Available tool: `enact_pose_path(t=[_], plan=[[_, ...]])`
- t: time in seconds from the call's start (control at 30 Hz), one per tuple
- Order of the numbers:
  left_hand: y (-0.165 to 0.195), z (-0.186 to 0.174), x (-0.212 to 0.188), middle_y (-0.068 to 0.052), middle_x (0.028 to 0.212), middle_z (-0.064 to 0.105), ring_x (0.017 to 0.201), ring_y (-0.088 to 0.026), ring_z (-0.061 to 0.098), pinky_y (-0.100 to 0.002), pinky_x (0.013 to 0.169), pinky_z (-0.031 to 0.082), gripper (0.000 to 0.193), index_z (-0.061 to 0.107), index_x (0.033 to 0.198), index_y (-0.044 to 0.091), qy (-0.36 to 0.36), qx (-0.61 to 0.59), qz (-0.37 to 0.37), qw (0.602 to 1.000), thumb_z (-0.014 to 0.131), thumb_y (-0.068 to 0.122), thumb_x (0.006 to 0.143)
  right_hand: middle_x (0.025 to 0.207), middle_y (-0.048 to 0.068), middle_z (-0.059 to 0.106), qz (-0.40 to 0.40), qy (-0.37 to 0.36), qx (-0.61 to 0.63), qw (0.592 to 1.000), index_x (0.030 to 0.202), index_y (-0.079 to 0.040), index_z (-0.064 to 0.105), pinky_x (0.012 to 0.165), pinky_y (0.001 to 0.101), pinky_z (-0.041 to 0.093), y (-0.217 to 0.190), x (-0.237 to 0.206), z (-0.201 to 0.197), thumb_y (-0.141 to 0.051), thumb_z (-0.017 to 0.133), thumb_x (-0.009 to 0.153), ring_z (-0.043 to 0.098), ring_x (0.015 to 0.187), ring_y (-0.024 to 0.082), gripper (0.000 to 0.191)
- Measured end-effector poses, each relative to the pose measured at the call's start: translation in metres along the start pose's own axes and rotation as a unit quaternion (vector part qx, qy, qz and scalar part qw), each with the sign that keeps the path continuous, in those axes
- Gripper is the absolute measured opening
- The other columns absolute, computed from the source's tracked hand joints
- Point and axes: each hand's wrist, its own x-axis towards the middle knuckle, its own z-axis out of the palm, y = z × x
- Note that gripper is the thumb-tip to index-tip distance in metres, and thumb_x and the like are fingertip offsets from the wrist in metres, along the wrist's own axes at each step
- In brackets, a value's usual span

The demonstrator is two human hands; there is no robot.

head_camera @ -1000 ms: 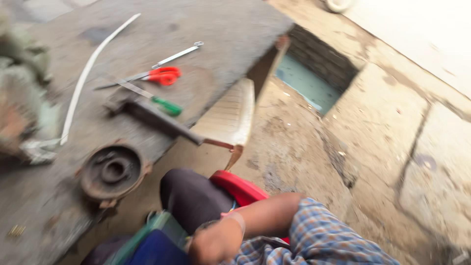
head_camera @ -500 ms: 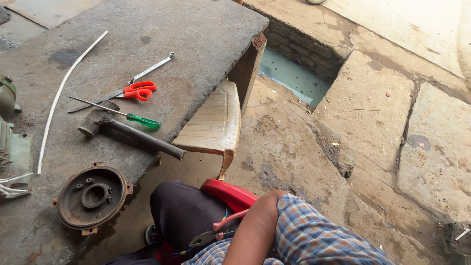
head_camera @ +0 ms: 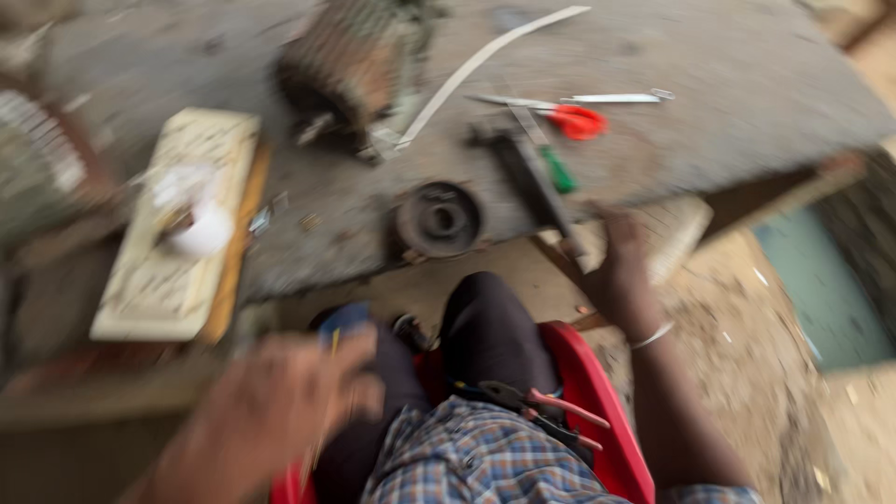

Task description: The person sits on a chair at a workbench repairing an electric motor. They strip insulation from copper winding wires using pliers, twist the wire ends, tighten connections on the motor terminal plate with a screwdriver, and handle the motor stator and cover parts.

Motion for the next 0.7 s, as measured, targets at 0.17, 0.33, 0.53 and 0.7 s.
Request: enact_pose_path(t=[0.17,0.33,0.53,0.7], plan=[[-0.063,0.038,0.045,-0.010,0.082,0.069,0.074,-0.032,0.068,-0.046,0.065,0.052,0.034,0.057,0.130,0.010,0.178,-0.027,-0.135,0.974,0.073,0.017,0.101,0.120,0.026,0.063,0.165,-0.155,-0.046,0.973,0.141,-0.008,0.057,0.083,0.0505,0.053,0.067,-0.004,0.054,-0.047,0.078,0.088,0.066,0.101,0.042,0.070],[-0.093,0.100,0.045,-0.008,0.096,0.071,0.087,-0.027,0.070,-0.042,0.078,0.056,0.044,0.053,0.141,0.012,0.255,-0.063,-0.154,0.952,0.072,0.008,0.101,0.101,0.022,0.073,0.203,-0.154,-0.019,0.967,0.133,-0.008,0.068,0.081,0.0499,0.055,0.064,-0.012,0.069,-0.045,0.078,0.093,0.071,0.094,0.040,0.055],[-0.106,0.130,0.020,-0.009,0.103,0.068,0.096,-0.029,0.067,-0.045,0.091,0.055,0.048,0.052,0.144,0.009,0.214,-0.052,-0.067,0.973,0.062,0.000,0.098,0.098,0.016,0.075,0.247,-0.070,0.052,0.965,0.130,-0.010,0.070,0.076,0.0415,0.055,0.066,-0.002,0.055,-0.036,0.084,0.091,0.073,0.086,0.028,0.048],[-0.093,0.128,0.024,-0.010,0.100,0.068,0.095,-0.031,0.066,-0.048,0.090,0.054,0.038,0.057,0.137,0.006,0.185,-0.072,-0.082,0.977,0.061,0.000,0.099,0.090,0.014,0.074,0.261,-0.119,-0.008,0.958,0.119,-0.006,0.069,0.069,0.0442,0.053,0.069,0.003,0.054,-0.035,0.085,0.088,0.070,0.078,0.029,0.045]])
